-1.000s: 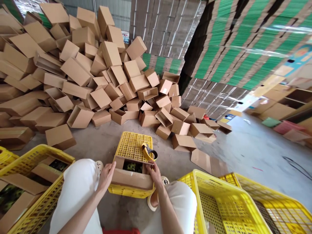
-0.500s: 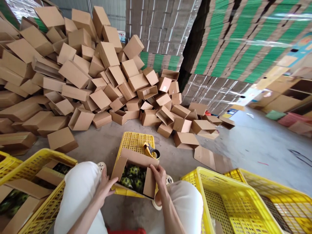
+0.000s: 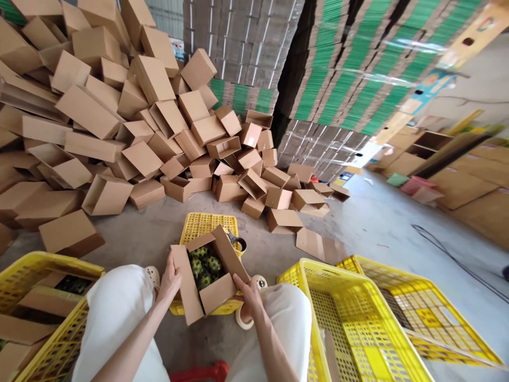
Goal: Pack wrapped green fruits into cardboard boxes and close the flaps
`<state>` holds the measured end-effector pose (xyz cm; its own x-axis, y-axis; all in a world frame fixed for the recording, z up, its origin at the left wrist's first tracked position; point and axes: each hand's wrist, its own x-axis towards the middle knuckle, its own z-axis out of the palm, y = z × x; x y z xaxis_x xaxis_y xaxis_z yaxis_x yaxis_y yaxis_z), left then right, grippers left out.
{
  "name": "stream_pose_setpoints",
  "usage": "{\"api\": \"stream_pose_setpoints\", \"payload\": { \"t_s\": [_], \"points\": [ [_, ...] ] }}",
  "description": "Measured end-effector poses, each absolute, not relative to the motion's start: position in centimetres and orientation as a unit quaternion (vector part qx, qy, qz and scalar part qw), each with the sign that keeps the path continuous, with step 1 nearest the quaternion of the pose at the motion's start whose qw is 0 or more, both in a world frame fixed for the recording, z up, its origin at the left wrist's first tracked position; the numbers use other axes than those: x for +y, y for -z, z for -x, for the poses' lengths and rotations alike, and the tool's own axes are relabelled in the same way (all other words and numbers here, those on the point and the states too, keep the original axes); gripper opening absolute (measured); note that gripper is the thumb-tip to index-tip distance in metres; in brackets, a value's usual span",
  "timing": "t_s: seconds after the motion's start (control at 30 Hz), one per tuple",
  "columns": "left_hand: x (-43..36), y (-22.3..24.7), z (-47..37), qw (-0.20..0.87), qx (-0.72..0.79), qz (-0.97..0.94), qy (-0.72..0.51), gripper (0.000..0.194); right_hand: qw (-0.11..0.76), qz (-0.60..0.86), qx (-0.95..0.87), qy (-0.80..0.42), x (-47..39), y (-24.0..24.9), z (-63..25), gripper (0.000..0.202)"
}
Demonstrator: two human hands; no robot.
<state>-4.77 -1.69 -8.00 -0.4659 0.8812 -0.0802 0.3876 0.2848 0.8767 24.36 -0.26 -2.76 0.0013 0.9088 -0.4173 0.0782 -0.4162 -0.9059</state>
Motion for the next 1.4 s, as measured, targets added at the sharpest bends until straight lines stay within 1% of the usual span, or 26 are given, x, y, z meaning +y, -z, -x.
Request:
{"api": "stream_pose_setpoints", "payload": {
  "t_s": [0.07,0.13,0.2,0.23,0.27,0.3,0.37,0.47,0.53,0.6,0.63,0.67,0.7,0.73,0.77,0.83,0.9,1.0,1.1,1.17,1.23,1.33,1.4],
  "points": [
    [-2.0,8.8,4.8,0.27,0.768,-0.431,-0.389,0.072,0.367,0.63,-0.45,-0.516,-0.4,2.5,-24.0,0.061],
    [-2.6,9.2,4.2,0.235,0.784,-0.453,-0.354,0.071,0.415,0.645,-0.529,-0.363,-0.5,1.8,-23.6,0.062],
    [-3.2,9.2,3.6,0.17,0.798,-0.486,-0.313,0.067,0.449,0.609,-0.626,-0.19,-0.9,0.7,-22.9,0.057],
    [-3.5,9.0,3.3,0.132,0.804,-0.502,-0.292,0.063,0.441,0.571,-0.681,-0.127,-1.2,0.0,-22.5,0.051],
    [-3.6,8.7,3.0,0.097,0.806,-0.518,-0.271,0.059,0.414,0.528,-0.735,-0.093,-1.5,-0.5,-21.8,0.043],
    [-3.8,8.5,2.9,0.066,0.804,-0.534,-0.251,0.055,0.371,0.477,-0.792,-0.087,-2.0,-1.0,-21.1,0.038],
    [-3.9,8.1,2.7,0.024,0.795,-0.567,-0.214,0.05,0.268,0.404,-0.869,-0.099,-2.7,-1.6,-19.4,0.035],
    [-4.0,7.9,2.6,-0.011,0.783,-0.599,-0.169,0.052,0.144,0.44,-0.882,-0.09,-3.4,-1.9,-17.5,0.027],
    [-4.0,7.9,2.6,-0.028,0.777,-0.611,-0.15,0.054,0.09,0.483,-0.867,-0.082,-3.7,-2.2,-17.3,0.037],
    [-3.8,7.7,2.6,-0.04,0.763,-0.63,-0.138,0.051,0.055,0.534,-0.84,-0.075,-4.0,-2.6,-18.2,0.044],
    [-3.6,7.6,2.6,-0.044,0.752,-0.644,-0.132,0.049,0.04,0.558,-0.825,-0.073,-4.2,-2.7,-18.9,0.043],
    [-3.3,7.3,2.7,-0.046,0.741,-0.658,-0.125,0.048,0.024,0.578,-0.813,-0.072,-4.4,-2.8,-19.7,0.037],
    [-2.9,7.0,2.9,-0.048,0.73,-0.671,-0.117,0.047,0.013,0.591,-0.804,-0.071,-4.6,-2.8,-20.5,0.027],
    [-2.5,6.6,3.1,-0.048,0.722,-0.682,-0.11,0.047,0.009,0.596,-0.8,-0.069,-4.8,-2.5,-21.2,0.02],
    [-2.0,6.2,3.3,-0.046,0.716,-0.689,-0.103,0.047,0.014,0.596,-0.8,-0.064,-5.1,-2.1,-21.8,0.029],
    [-1.0,5.4,3.9,-0.042,0.709,-0.698,-0.094,0.051,0.047,0.595,-0.801,-0.048,-5.5,-0.7,-22.6,0.064],
    [-0.1,4.7,4.3,-0.036,0.704,-0.704,-0.088,0.057,0.091,0.598,-0.796,-0.032,-5.8,0.9,-22.7,0.084],
    [0.9,4.2,4.8,-0.024,0.714,-0.696,-0.072,0.069,0.171,0.611,-0.773,-0.033,-5.8,3.0,-22.5,0.097],
    [1.7,4.4,5.0,-0.014,0.736,-0.674,-0.061,0.076,0.251,0.619,-0.741,-0.071,-5.3,3.9,-22.6,0.105],
    [2.2,4.6,5.1,-0.007,0.745,-0.664,-0.062,0.077,0.279,0.601,-0.741,-0.105,-5.0,4.0,-22.9,0.103],
    [2.8,4.8,5.3,0.015,0.749,-0.661,-0.053,0.079,0.281,0.564,-0.763,-0.143,-4.9,3.7,-23.3,0.088],
    [3.9,4.7,5.9,0.058,0.754,-0.653,-0.032,0.077,0.247,0.505,-0.801,-0.203,-4.9,2.9,-23.5,0.059],
    [4.8,4.4,6.6,0.073,0.756,-0.649,-0.031,0.07,0.218,0.483,-0.817,-0.227,-4.9,2.3,-23.5,0.05]
  ]
}}
